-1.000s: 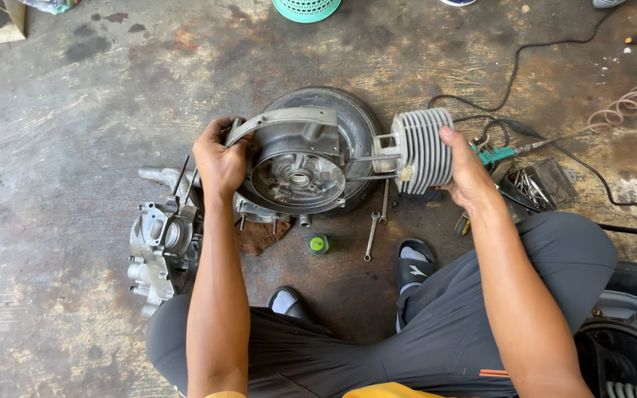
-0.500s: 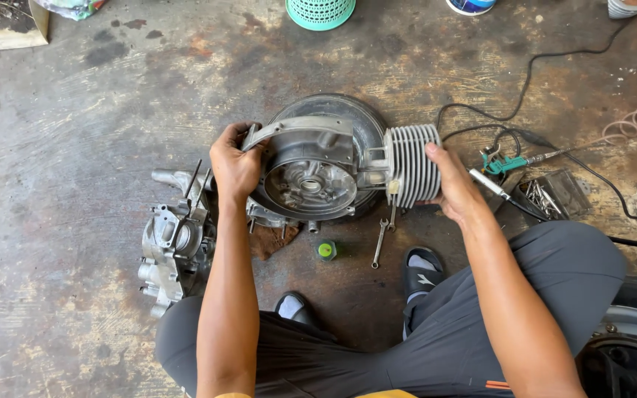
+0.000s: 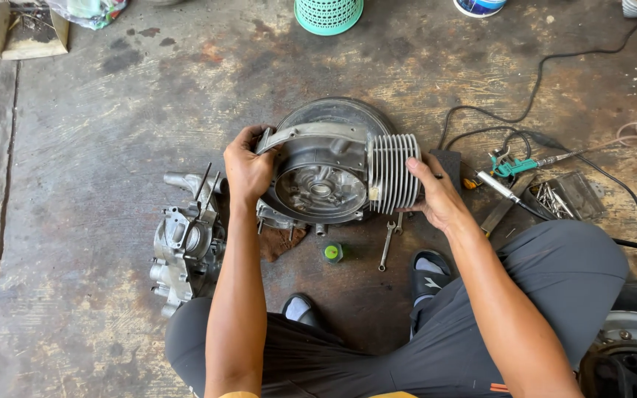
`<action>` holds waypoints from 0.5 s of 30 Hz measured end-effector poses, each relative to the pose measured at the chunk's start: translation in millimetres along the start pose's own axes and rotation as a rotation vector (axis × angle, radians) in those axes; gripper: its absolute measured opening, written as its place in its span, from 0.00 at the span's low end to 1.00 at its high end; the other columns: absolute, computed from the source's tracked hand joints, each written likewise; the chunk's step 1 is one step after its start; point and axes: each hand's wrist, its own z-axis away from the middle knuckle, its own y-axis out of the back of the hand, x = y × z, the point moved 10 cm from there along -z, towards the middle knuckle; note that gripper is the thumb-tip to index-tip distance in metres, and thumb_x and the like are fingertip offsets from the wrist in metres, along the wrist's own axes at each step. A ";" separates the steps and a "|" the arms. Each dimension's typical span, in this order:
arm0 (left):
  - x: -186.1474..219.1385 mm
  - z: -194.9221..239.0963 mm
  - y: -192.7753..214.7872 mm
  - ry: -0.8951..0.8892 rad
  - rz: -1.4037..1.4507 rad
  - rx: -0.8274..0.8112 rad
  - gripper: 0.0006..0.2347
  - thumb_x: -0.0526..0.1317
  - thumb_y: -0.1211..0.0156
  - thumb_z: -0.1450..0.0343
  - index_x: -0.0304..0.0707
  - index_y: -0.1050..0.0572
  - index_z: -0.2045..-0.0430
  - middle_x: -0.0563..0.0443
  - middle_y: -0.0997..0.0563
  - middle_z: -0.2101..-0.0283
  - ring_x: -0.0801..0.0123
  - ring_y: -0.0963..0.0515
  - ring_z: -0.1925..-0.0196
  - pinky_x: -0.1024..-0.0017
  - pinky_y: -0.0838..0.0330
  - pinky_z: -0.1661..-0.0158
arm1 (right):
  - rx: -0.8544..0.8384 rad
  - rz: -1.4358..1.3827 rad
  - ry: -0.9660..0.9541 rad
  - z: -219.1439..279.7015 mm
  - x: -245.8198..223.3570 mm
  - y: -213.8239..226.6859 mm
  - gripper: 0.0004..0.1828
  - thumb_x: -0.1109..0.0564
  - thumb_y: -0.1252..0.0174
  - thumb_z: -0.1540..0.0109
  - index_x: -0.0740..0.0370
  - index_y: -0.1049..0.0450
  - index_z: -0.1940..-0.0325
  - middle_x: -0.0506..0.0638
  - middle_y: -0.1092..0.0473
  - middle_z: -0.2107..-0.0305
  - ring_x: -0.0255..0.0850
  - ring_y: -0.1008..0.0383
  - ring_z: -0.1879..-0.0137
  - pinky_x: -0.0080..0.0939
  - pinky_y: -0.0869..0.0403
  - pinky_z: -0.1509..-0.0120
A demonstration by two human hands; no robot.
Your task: The person cleans a cylinder head with a cloth, then uses a soldering iron to heat the cylinder block. They align and fit the cylinder head onto the engine casing, then remove it to inspect the mating surfaces before placing the parts down.
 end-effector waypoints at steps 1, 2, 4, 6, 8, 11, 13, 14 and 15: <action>2.4 -1.2 -1.4 -0.004 0.001 0.000 0.13 0.33 0.25 0.38 0.40 0.17 0.61 0.43 0.15 0.65 0.61 0.15 0.58 0.66 0.23 0.55 | 0.000 -0.001 0.004 -1.8 0.9 2.5 0.42 0.35 0.40 0.37 0.56 0.47 0.26 0.68 0.42 0.46 0.67 0.28 0.48 0.73 0.21 0.54; 3.9 0.5 -0.9 -0.009 0.011 0.001 0.13 0.33 0.26 0.38 0.39 0.17 0.61 0.43 0.15 0.65 0.61 0.15 0.58 0.66 0.23 0.55 | 0.001 -0.006 0.020 -2.2 2.6 4.5 0.42 0.36 0.41 0.36 0.56 0.46 0.26 0.70 0.42 0.45 0.69 0.28 0.48 0.74 0.21 0.54; 7.8 1.8 -1.2 -0.018 0.019 0.004 0.13 0.32 0.27 0.38 0.39 0.17 0.61 0.42 0.15 0.65 0.61 0.15 0.58 0.66 0.23 0.55 | -0.001 -0.014 0.038 -0.1 -0.7 6.1 0.41 0.37 0.41 0.35 0.56 0.46 0.26 0.72 0.42 0.44 0.71 0.29 0.48 0.75 0.22 0.55; 13.9 3.1 -4.8 -0.043 -0.002 0.002 0.13 0.31 0.27 0.39 0.39 0.17 0.61 0.43 0.15 0.65 0.61 0.15 0.58 0.67 0.23 0.55 | -0.020 0.000 0.057 6.9 -10.9 5.7 0.42 0.37 0.41 0.36 0.56 0.47 0.25 0.67 0.39 0.51 0.62 0.26 0.51 0.65 0.17 0.56; 29.6 3.8 -9.1 -0.071 0.002 -0.001 0.13 0.31 0.27 0.39 0.39 0.17 0.61 0.42 0.15 0.65 0.61 0.15 0.58 0.67 0.23 0.55 | -0.008 -0.022 0.084 6.0 -12.1 15.2 0.41 0.38 0.41 0.36 0.56 0.46 0.25 0.66 0.38 0.50 0.63 0.25 0.52 0.67 0.18 0.57; 57.7 8.4 -16.4 -0.125 0.021 -0.001 0.14 0.29 0.29 0.39 0.39 0.17 0.61 0.41 0.15 0.65 0.59 0.15 0.57 0.66 0.23 0.55 | 0.011 -0.052 0.147 10.9 -23.7 24.5 0.40 0.40 0.41 0.36 0.55 0.46 0.25 0.66 0.38 0.49 0.65 0.24 0.51 0.70 0.19 0.57; 70.6 14.8 -23.2 -0.150 0.037 -0.005 0.14 0.28 0.31 0.39 0.38 0.17 0.61 0.40 0.15 0.65 0.58 0.15 0.57 0.65 0.23 0.54 | 0.025 -0.063 0.181 18.6 -30.1 28.8 0.40 0.41 0.41 0.36 0.55 0.47 0.24 0.66 0.38 0.48 0.66 0.24 0.51 0.72 0.20 0.57; 78.2 17.1 -24.9 -0.189 0.033 0.010 0.13 0.28 0.32 0.37 0.38 0.18 0.60 0.41 0.15 0.67 0.57 0.15 0.58 0.64 0.23 0.55 | 0.016 -0.076 0.227 22.0 -36.6 28.2 0.42 0.43 0.41 0.36 0.57 0.48 0.24 0.67 0.40 0.44 0.66 0.26 0.49 0.72 0.20 0.57; 85.3 19.4 -26.5 -0.228 0.030 0.025 0.11 0.29 0.34 0.35 0.39 0.18 0.59 0.42 0.15 0.68 0.55 0.14 0.59 0.63 0.23 0.55 | 0.007 -0.090 0.274 25.4 -42.9 27.5 0.43 0.45 0.40 0.37 0.58 0.50 0.23 0.68 0.41 0.41 0.66 0.27 0.47 0.71 0.20 0.57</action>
